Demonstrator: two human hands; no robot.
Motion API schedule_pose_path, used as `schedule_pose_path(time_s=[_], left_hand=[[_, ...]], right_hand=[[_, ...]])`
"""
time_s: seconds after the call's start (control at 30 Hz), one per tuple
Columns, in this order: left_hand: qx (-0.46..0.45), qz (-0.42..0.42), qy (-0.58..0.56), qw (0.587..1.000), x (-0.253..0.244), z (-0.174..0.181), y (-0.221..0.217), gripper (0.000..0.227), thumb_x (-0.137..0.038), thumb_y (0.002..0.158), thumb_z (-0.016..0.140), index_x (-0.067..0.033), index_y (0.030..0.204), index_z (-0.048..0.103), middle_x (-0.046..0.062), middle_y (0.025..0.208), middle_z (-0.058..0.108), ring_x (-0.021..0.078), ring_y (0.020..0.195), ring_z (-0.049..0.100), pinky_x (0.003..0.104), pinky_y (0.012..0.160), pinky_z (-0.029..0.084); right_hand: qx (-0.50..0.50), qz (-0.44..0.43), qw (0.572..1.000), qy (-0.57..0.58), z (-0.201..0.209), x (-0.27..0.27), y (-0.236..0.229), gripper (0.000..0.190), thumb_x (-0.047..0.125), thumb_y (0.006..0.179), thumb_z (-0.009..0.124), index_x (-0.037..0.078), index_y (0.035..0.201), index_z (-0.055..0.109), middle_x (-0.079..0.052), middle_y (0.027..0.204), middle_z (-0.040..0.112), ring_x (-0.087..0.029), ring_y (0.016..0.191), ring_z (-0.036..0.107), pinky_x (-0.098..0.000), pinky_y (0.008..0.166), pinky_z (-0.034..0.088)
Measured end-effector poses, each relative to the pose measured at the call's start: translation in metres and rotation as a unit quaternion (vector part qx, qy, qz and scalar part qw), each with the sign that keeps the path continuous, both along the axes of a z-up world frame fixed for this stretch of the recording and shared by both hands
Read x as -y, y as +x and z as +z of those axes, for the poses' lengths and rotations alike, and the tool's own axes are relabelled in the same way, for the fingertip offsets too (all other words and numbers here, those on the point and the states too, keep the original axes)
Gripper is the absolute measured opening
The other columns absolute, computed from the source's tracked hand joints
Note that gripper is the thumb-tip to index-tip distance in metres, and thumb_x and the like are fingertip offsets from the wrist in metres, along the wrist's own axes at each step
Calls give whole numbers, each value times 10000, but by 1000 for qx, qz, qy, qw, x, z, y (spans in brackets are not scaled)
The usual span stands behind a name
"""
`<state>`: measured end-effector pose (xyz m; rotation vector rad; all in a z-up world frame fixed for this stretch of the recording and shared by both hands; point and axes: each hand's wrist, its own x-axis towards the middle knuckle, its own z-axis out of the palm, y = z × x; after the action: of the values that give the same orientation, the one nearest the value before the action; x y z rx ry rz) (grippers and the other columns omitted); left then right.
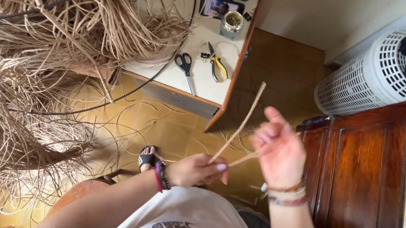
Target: Braiding and weaving long natural fiber strands into a large structure.
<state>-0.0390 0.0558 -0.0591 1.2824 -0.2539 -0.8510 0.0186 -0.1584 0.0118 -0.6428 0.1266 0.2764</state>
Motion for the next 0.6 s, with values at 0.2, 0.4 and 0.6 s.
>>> schedule_pose_path(time_s=[0.2, 0.4, 0.6], left_hand=[[-22, 144, -14, 989, 9, 58, 23, 421, -310, 1053, 517, -103, 1409, 608, 232, 1336, 649, 302, 1307, 569, 481, 1113, 441], [34, 127, -71, 989, 22, 84, 27, 341, -321, 1104, 413, -106, 1041, 670, -29, 548, 441, 60, 451, 402, 191, 400, 367], [-17, -1, -63, 998, 5, 10, 9, 316, -224, 1107, 418, -53, 977, 651, -2, 527, 425, 60, 393, 346, 158, 372, 326]], right_hand=[[-101, 188, 917, -338, -36, -4, -34, 228, 151, 960, 624, 20, 1145, 603, -163, 759, 712, -308, 606, 724, -419, 412, 575], [395, 291, 606, -626, -102, 15, -52, 378, 419, 899, 775, 84, 1058, 704, -135, 828, 770, -248, 726, 752, -343, 544, 592], [92, 83, 990, -61, -3, 23, 20, 691, 282, 952, 591, 47, 1567, 382, -197, 1394, 620, -271, 1150, 665, -533, 990, 547]])
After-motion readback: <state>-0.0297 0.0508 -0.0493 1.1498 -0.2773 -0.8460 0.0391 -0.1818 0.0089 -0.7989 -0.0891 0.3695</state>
